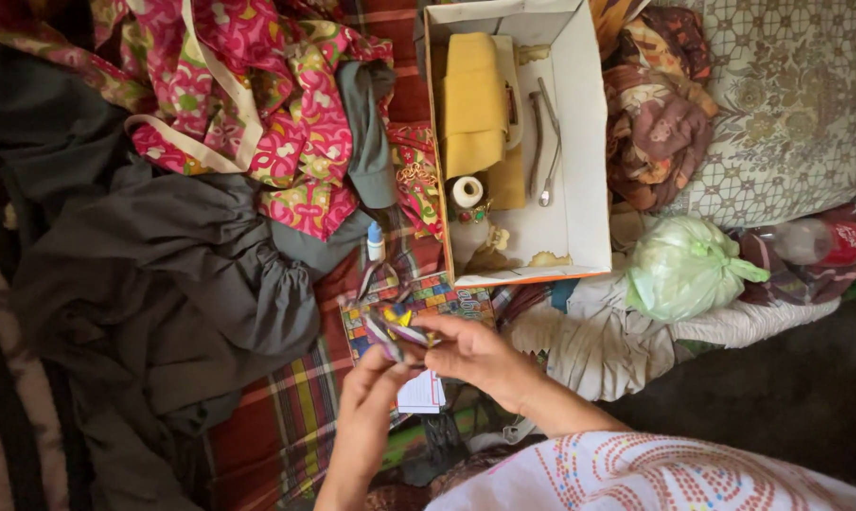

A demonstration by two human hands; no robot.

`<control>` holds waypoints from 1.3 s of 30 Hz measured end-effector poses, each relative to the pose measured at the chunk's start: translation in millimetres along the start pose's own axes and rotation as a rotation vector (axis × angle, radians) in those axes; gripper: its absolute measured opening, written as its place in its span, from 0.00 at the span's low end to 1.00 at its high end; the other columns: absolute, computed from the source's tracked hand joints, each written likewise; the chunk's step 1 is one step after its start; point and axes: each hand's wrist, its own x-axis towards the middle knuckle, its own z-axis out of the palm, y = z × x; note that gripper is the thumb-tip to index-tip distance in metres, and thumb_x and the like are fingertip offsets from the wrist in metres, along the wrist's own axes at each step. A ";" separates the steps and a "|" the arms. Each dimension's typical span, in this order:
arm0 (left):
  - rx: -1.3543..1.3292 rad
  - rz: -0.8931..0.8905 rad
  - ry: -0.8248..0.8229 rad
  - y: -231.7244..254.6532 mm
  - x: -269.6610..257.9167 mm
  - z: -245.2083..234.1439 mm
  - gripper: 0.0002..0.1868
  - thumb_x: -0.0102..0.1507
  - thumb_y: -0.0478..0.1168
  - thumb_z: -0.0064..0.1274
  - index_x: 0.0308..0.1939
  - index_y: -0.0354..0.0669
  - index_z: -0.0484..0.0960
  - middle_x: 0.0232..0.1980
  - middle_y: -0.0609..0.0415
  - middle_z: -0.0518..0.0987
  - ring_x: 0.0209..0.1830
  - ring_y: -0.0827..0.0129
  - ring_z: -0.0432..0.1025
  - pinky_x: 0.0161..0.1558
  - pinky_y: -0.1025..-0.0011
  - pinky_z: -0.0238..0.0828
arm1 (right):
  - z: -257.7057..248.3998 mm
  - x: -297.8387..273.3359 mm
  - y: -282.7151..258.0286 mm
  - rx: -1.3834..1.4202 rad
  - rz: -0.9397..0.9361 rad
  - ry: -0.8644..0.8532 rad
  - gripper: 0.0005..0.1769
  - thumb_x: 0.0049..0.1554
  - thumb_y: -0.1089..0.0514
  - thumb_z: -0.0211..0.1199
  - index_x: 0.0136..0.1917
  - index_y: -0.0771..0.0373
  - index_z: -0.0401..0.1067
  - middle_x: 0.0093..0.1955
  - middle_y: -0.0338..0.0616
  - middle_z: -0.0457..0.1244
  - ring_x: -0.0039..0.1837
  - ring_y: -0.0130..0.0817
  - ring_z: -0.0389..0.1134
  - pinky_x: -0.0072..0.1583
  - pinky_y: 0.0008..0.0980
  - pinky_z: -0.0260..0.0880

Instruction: Organizing small household items, papers, and clothes into a box and a plastic bag on a bed.

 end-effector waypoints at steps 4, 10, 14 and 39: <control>0.207 -0.008 -0.001 4.4 4.7 7.9 0.10 0.67 0.34 0.50 0.49 0.34 0.84 0.42 0.55 0.81 0.43 0.73 0.72 0.47 0.72 0.69 | -12.4 9.3 11.4 -0.035 -0.044 0.003 0.25 0.61 0.61 0.61 0.71 0.66 0.68 0.55 0.35 0.68 0.53 0.21 0.67 0.55 0.23 0.71; 0.866 0.077 0.288 84.1 5.7 39.5 0.12 0.65 0.39 0.49 0.48 0.44 0.87 0.41 0.52 0.85 0.39 0.68 0.81 0.44 0.70 0.76 | -36.4 14.9 17.6 -0.182 -0.054 0.055 0.18 0.62 0.61 0.61 0.64 0.69 0.76 0.44 0.35 0.69 0.44 0.21 0.67 0.47 0.24 0.70; 0.800 0.337 0.193 72.8 23.1 19.9 0.16 0.69 0.44 0.48 0.56 0.41 0.80 0.51 0.49 0.83 0.49 0.66 0.77 0.52 0.69 0.72 | -51.6 8.0 6.8 -0.049 0.058 0.003 0.14 0.62 0.60 0.61 0.58 0.72 0.76 0.44 0.40 0.71 0.41 0.25 0.70 0.45 0.26 0.72; 0.799 0.277 -0.262 -12.1 73.9 31.3 0.25 0.55 0.38 0.57 0.58 0.41 0.79 0.49 0.41 0.82 0.50 0.53 0.78 0.51 0.60 0.75 | -53.3 -13.8 -36.6 0.305 0.043 -0.189 0.16 0.62 0.58 0.60 0.59 0.71 0.73 0.42 0.51 0.71 0.33 0.29 0.69 0.36 0.25 0.70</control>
